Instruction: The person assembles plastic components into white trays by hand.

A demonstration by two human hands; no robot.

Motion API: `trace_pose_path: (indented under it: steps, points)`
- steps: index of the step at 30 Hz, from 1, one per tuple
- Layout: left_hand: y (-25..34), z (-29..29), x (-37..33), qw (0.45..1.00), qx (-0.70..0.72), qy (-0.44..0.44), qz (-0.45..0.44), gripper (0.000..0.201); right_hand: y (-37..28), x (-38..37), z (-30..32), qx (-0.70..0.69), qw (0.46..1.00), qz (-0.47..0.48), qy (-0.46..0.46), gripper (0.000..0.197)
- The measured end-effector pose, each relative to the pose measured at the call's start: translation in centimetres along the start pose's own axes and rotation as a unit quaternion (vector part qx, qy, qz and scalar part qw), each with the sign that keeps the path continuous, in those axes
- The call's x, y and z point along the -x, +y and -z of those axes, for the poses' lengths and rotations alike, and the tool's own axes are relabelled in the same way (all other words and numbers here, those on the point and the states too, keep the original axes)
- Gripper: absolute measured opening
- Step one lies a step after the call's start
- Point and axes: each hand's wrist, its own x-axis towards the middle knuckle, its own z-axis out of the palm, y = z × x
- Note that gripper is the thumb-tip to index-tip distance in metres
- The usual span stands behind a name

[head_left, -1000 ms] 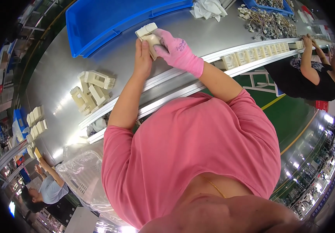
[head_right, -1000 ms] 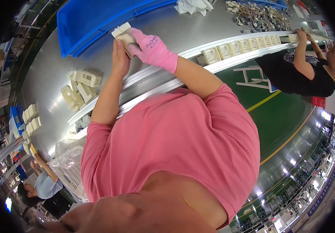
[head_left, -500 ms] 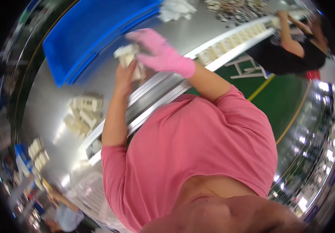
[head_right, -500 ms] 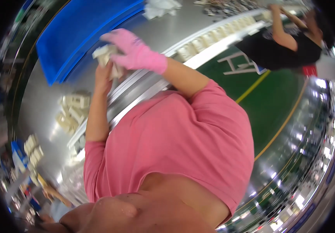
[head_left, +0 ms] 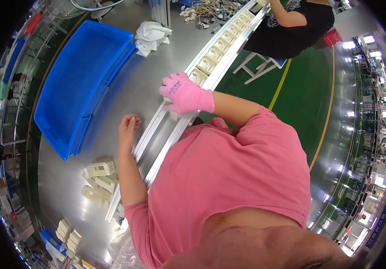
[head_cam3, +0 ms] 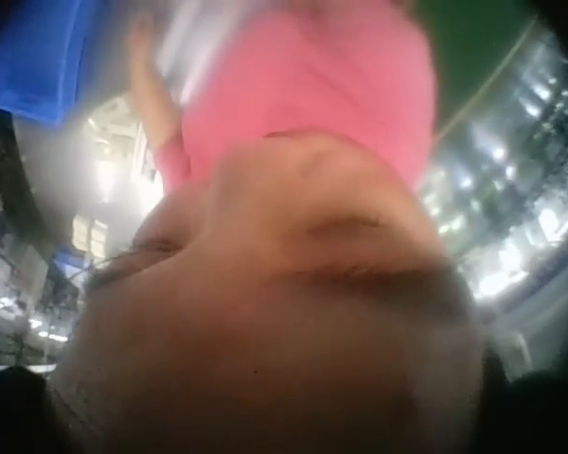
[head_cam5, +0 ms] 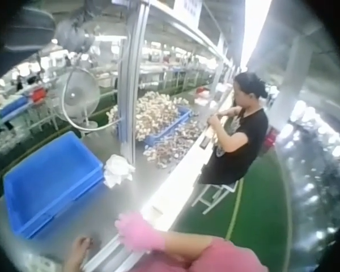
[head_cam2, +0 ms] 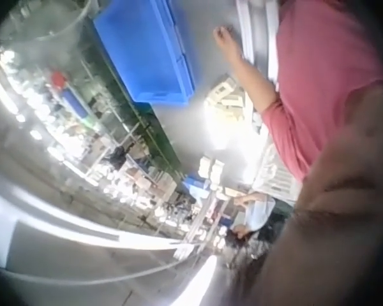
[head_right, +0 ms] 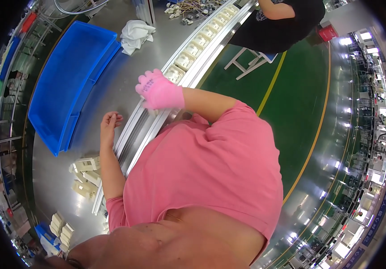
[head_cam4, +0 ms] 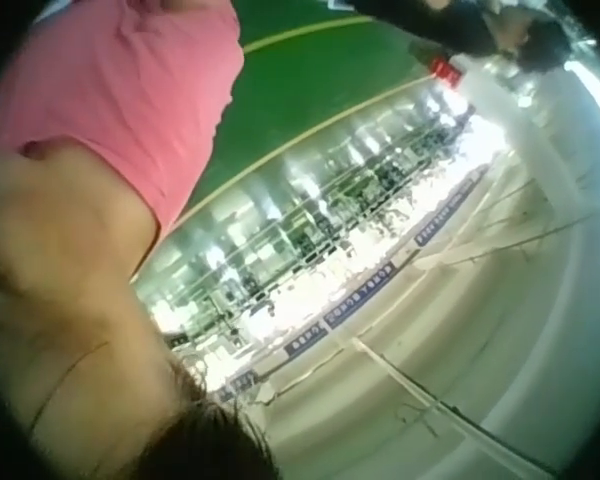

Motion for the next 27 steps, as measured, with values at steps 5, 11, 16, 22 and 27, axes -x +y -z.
trace_pose_path:
  steps: [5,11,16,22,27]
  points:
    - [-1.6,-0.6,-0.7,0.986,-0.161,0.000,-0.052,0.018,3.5,1.1,-4.2,0.086,0.989,-0.045,0.115,0.045]
    - [-2.1,-0.4,-1.4,0.967,-0.251,-0.030,-0.029,0.021,9.1,1.1,-4.4,0.187,0.928,-0.250,0.204,0.051]
    - [-2.1,-0.6,-1.9,0.944,-0.328,0.003,-0.042,0.024,9.3,1.5,-3.8,0.123,0.907,-0.177,0.361,0.050]
    - [-0.4,-1.3,0.2,0.918,-0.361,0.144,-0.075,0.020,4.1,-2.8,-3.0,-0.041,0.948,0.127,0.288,0.038]
    - [1.9,-2.2,5.9,0.880,-0.338,0.313,-0.115,0.020,0.0,-6.4,-1.9,-0.039,0.931,0.330,0.153,0.040]
